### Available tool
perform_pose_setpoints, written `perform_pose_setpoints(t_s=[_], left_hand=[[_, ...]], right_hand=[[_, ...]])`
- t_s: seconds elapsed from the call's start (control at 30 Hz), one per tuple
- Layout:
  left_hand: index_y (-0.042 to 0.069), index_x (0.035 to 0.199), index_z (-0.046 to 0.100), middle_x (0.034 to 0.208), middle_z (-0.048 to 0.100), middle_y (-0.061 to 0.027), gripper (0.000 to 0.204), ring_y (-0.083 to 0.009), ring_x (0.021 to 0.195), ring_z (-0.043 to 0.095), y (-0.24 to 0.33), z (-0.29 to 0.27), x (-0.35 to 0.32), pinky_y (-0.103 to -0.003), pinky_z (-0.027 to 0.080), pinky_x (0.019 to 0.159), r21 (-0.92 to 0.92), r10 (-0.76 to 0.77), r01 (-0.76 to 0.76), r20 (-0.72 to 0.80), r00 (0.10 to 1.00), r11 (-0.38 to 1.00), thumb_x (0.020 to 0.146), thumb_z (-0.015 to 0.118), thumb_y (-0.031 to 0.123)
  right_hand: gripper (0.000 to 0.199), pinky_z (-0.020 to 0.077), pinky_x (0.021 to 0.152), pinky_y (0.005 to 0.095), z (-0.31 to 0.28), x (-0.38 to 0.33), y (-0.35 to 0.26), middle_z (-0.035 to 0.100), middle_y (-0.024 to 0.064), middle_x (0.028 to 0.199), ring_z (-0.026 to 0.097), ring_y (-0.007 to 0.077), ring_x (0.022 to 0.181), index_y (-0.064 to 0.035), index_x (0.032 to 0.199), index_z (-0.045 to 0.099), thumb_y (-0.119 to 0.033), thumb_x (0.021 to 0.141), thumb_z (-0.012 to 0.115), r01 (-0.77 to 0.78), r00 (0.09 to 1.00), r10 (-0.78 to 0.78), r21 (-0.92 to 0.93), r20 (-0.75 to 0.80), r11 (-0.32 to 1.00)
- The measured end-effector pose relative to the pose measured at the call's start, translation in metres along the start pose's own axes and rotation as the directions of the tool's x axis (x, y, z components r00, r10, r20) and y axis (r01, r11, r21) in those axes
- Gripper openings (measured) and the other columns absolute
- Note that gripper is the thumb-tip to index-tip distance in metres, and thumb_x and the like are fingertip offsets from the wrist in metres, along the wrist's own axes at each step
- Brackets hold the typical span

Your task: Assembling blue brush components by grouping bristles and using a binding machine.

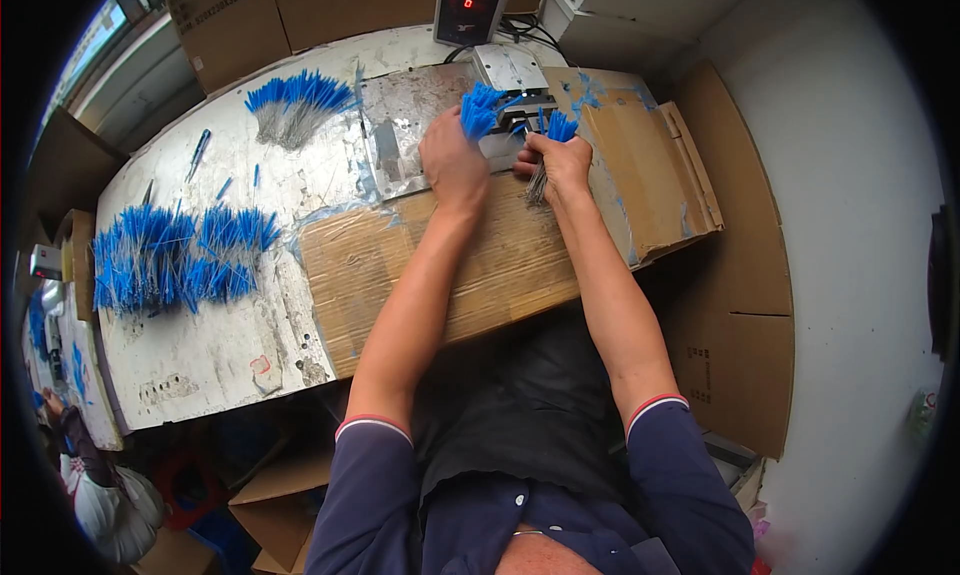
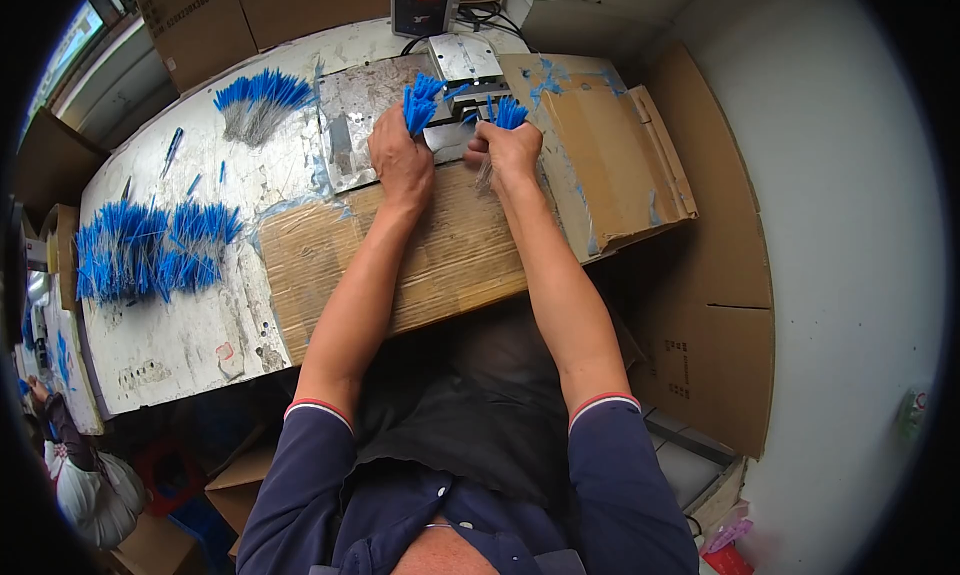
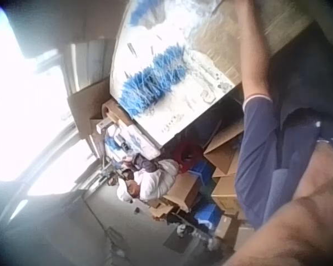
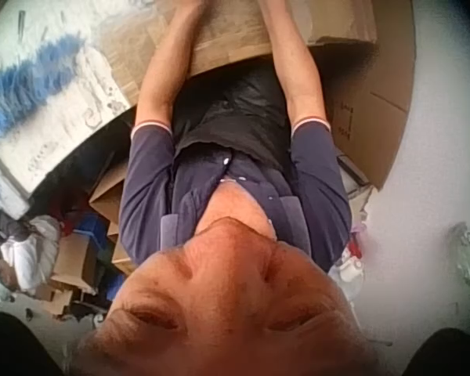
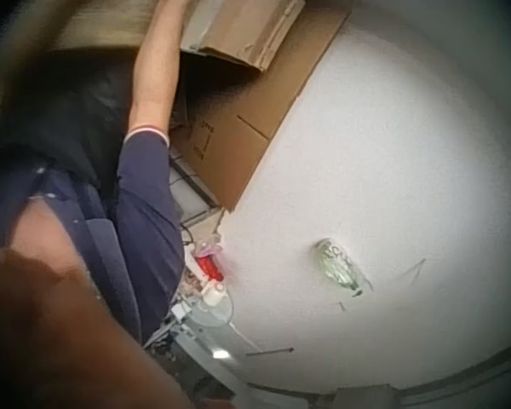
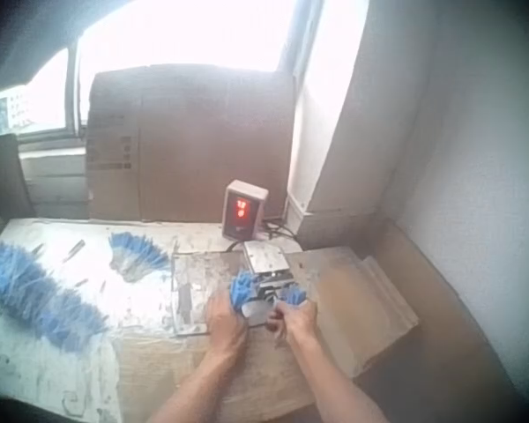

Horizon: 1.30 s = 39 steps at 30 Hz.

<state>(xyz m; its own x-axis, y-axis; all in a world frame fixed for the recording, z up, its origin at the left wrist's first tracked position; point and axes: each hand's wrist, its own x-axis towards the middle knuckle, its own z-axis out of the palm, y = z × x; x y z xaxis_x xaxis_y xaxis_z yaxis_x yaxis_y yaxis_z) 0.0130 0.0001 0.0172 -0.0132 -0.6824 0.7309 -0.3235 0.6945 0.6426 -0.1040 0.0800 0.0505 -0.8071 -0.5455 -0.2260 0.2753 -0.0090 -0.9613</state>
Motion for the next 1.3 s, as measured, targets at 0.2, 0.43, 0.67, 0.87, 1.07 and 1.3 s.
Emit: perform_pose_setpoints(t_s=[0.2, 0.43, 0.67, 0.87, 1.07, 1.3], left_hand=[[0.005, 0.1, 0.065, 0.09, 0.067, -0.0168, 0.017, -0.0378, 0.089, 0.062, 0.005, -0.007, -0.005, -0.048, 0.046, 0.08, 0.142, -0.122, 0.078, 0.341, 0.932, 0.987, 0.085, 0.058, 0.004], [0.004, 0.095, 0.062, 0.085, 0.065, -0.0196, 0.016, -0.0414, 0.087, 0.062, 0.001, -0.004, -0.005, -0.052, 0.046, 0.078, 0.096, -0.13, 0.101, 0.366, 0.921, 0.99, 0.08, 0.059, -0.001], [0.005, 0.097, 0.064, 0.088, 0.067, -0.0186, 0.018, -0.0399, 0.088, 0.063, 0.002, -0.004, -0.006, -0.051, 0.048, 0.079, 0.106, -0.114, 0.08, 0.363, 0.925, 0.991, 0.081, 0.061, 0.0], [0.004, 0.099, 0.064, 0.089, 0.067, -0.0184, 0.018, -0.0405, 0.086, 0.063, 0.004, -0.005, -0.006, -0.051, 0.048, 0.078, 0.103, -0.077, 0.042, 0.364, 0.928, 0.994, 0.081, 0.062, 0.001], [0.002, 0.107, 0.057, 0.091, 0.065, -0.0228, 0.019, -0.0451, 0.086, 0.064, 0.005, -0.003, -0.005, -0.053, 0.048, 0.074, 0.07, -0.225, 0.216, 0.191, 0.955, 0.974, 0.088, 0.062, 0.001], [0.002, 0.103, 0.056, 0.09, 0.064, -0.0217, 0.015, -0.0457, 0.084, 0.063, -0.007, 0.002, -0.006, -0.053, 0.047, 0.072, -0.038, -0.192, 0.196, 0.098, 0.976, 0.98, 0.091, 0.064, 0.004]], right_hand=[[0.009, 0.0627, 0.049, 0.0375, -0.012, -0.009, -0.002, 0.067, 0.0109, 0.076, 0.067, 0.0204, 0.06, 0.0027, 0.084, 0.065, 0.0, 0.081, 0.073, -0.061, 0.996, 0.049, 0.181, 0.074, 0.982], [0.012, 0.0636, 0.051, 0.0367, -0.022, -0.014, -0.002, 0.067, 0.0098, 0.076, 0.066, 0.0198, 0.06, 0.0021, 0.086, 0.066, 0.003, 0.079, 0.075, -0.016, 1.0, 0.014, 0.162, 0.019, 0.987], [0.012, 0.0637, 0.052, 0.0352, -0.022, -0.023, 0.0, 0.066, 0.0098, 0.076, 0.067, 0.0199, 0.06, 0.0008, 0.089, 0.065, 0.003, 0.081, 0.074, 0.023, 0.997, -0.036, 0.189, 0.066, 0.982], [0.015, 0.0631, 0.051, 0.0349, -0.024, -0.023, 0.004, 0.065, 0.0109, 0.076, 0.068, 0.0207, 0.061, 0.0021, 0.089, 0.061, 0.004, 0.08, 0.073, 0.028, 0.996, -0.044, 0.187, 0.082, 0.982], [0.017, 0.06, 0.044, 0.0339, -0.012, -0.018, 0.002, 0.064, 0.0129, 0.073, 0.066, 0.0211, 0.054, 0.0002, 0.082, 0.055, 0.007, 0.079, 0.071, 0.064, 0.997, -0.064, 0.003, -0.053, 0.998], [0.019, 0.0583, 0.044, 0.0361, 0.006, -0.009, -0.002, 0.062, 0.013, 0.072, 0.065, 0.022, 0.054, 0.0017, 0.084, 0.054, 0.009, 0.08, 0.071, -0.037, 0.991, 0.026, -0.083, -0.131, 0.996]])
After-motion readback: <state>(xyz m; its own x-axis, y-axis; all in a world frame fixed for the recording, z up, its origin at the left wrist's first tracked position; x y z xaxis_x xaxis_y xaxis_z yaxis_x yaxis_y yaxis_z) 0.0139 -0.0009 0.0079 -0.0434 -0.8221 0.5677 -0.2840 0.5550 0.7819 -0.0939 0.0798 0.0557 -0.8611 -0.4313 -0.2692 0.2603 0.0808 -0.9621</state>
